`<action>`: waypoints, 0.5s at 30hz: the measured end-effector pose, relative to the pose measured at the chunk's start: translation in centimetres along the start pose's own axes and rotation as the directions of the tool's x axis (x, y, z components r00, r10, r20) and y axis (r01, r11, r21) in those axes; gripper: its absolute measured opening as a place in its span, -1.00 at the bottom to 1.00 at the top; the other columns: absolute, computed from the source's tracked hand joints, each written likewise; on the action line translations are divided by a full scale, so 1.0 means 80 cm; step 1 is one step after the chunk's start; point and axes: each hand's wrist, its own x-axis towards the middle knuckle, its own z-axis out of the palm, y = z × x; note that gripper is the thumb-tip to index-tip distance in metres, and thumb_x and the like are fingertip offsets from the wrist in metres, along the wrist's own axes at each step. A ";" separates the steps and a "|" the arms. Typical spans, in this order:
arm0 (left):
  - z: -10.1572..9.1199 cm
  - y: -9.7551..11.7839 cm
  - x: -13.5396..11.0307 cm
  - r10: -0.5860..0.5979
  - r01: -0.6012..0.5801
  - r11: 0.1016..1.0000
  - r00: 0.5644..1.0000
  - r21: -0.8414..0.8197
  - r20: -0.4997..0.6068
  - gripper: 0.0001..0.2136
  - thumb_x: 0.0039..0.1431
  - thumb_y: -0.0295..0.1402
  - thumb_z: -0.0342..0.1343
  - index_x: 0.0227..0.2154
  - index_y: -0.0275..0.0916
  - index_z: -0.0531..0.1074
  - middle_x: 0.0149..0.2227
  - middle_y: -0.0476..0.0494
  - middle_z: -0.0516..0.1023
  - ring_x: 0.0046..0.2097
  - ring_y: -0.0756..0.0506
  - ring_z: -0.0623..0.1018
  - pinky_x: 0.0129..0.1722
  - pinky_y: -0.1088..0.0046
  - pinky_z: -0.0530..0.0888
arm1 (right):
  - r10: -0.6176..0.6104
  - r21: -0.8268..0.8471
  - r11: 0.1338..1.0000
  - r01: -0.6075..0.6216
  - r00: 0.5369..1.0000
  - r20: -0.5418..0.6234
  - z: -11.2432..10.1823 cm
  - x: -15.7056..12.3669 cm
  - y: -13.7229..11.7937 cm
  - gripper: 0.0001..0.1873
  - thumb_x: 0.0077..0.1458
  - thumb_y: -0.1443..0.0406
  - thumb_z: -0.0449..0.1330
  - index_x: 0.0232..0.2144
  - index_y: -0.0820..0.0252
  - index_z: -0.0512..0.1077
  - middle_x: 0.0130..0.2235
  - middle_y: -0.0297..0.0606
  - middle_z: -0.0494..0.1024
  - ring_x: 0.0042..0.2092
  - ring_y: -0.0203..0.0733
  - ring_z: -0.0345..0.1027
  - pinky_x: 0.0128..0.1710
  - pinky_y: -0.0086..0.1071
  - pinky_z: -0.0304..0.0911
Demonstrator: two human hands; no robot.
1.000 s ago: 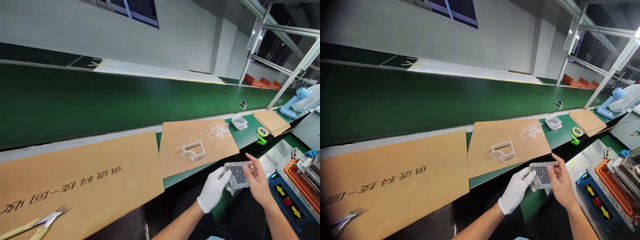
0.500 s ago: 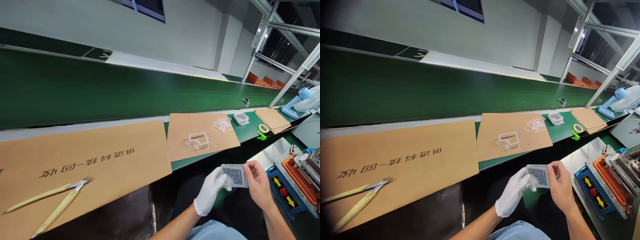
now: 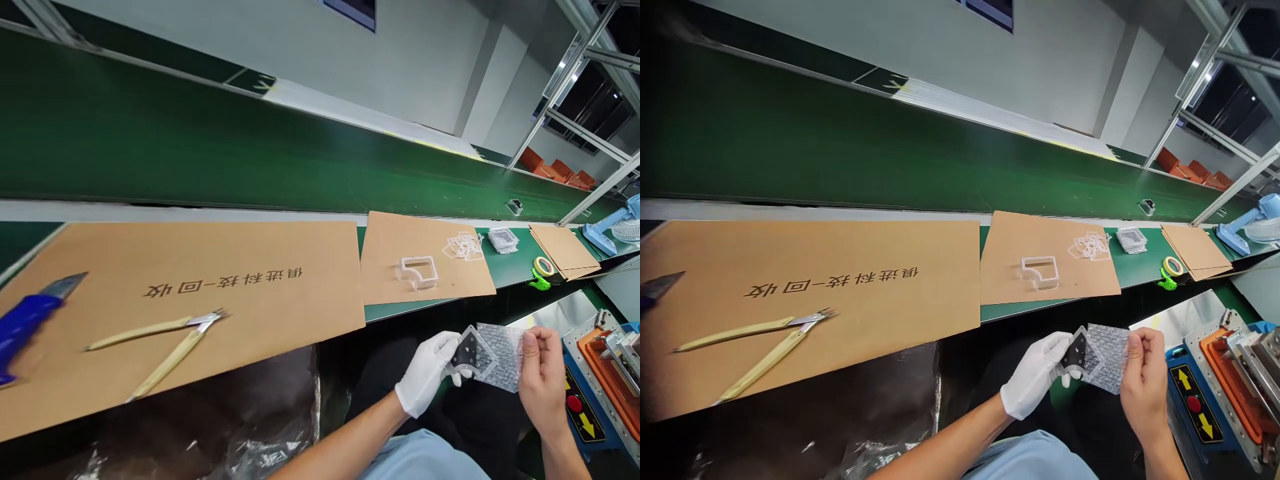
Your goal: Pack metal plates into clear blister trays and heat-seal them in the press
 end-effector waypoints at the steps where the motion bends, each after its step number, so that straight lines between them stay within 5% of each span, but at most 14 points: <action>1: -0.003 0.000 0.001 -0.009 0.009 1.000 1.000 -0.005 -0.018 -0.44 0.18 0.11 0.38 -0.14 -0.38 0.52 -0.35 -0.19 0.59 -0.42 -0.12 0.64 -0.55 0.49 0.46 | 0.007 -0.007 1.000 -0.007 0.998 -0.061 -0.008 0.004 0.006 -0.65 0.42 -0.06 0.16 -0.14 0.06 0.38 -0.35 -0.36 0.40 -0.41 -0.24 0.28 -0.44 -0.39 0.24; 4: -0.011 0.006 0.003 -0.015 0.013 1.000 0.998 -0.024 -0.065 -0.43 0.14 0.11 0.40 -0.14 -0.37 0.52 -0.33 -0.19 0.62 -0.44 -0.10 0.64 -0.56 0.52 0.42 | 0.071 -0.049 0.996 -0.074 0.996 -0.061 -0.032 0.016 0.030 -0.53 0.31 -0.12 0.27 -0.03 0.09 0.45 -0.19 -0.21 0.53 -0.44 -0.27 0.29 -0.49 -0.39 0.25; 6: -0.011 0.010 0.002 -0.016 0.015 1.000 0.998 -0.021 -0.060 -0.43 0.16 0.12 0.39 -0.13 -0.36 0.52 -0.32 -0.20 0.63 -0.43 -0.09 0.63 -0.55 0.51 0.43 | 0.158 -0.018 0.987 -0.158 0.970 0.186 -0.037 0.018 0.046 -0.34 0.18 -0.17 0.37 0.13 0.09 0.47 -0.10 -0.12 0.59 -0.54 -0.34 0.17 -0.60 -0.40 0.15; 8: -0.006 0.011 0.002 -0.020 0.020 1.000 0.999 0.008 -0.036 -0.43 0.19 0.13 0.35 -0.12 -0.36 0.52 -0.34 -0.21 0.64 -0.45 -0.09 0.62 -0.55 0.50 0.45 | 0.179 0.087 0.964 -0.251 0.856 0.486 -0.028 0.014 0.056 -0.06 0.01 -0.26 0.44 0.29 0.04 0.41 0.02 -0.02 0.62 -0.56 -0.34 0.19 -0.61 -0.37 0.20; 11: 0.004 0.003 0.001 -0.053 0.050 0.996 0.998 0.078 0.043 -0.41 0.17 0.19 0.34 -0.16 -0.35 0.51 -0.37 -0.21 0.62 -0.49 -0.09 0.61 -0.58 0.48 0.46 | 0.070 0.260 0.904 -0.339 0.718 0.692 0.002 0.004 0.066 0.18 -0.21 -0.41 0.43 0.35 -0.04 0.40 0.23 0.10 0.54 -0.22 0.04 0.58 -0.24 -0.13 0.55; 13: 0.002 -0.008 0.003 -0.075 0.068 0.994 0.993 0.081 0.087 -0.39 0.13 0.21 0.36 -0.21 -0.34 0.49 -0.39 -0.18 0.58 -0.47 -0.11 0.63 -0.57 0.47 0.49 | 0.039 0.305 0.877 -0.371 0.688 0.725 0.020 -0.002 0.074 0.11 -0.22 -0.39 0.45 0.28 -0.03 0.48 0.25 0.11 0.54 0.06 0.29 0.58 0.02 0.03 0.53; 15: -0.011 -0.018 0.005 -0.054 0.053 0.998 0.997 0.014 0.059 -0.35 0.10 0.26 0.34 -0.20 -0.34 0.49 -0.34 -0.20 0.58 -0.46 -0.11 0.64 -0.58 0.47 0.50 | 0.044 0.331 0.852 -0.406 0.685 0.727 0.032 -0.004 0.088 0.05 -0.22 -0.33 0.50 0.24 -0.01 0.51 0.24 0.13 0.56 0.16 0.43 0.53 0.08 0.12 0.51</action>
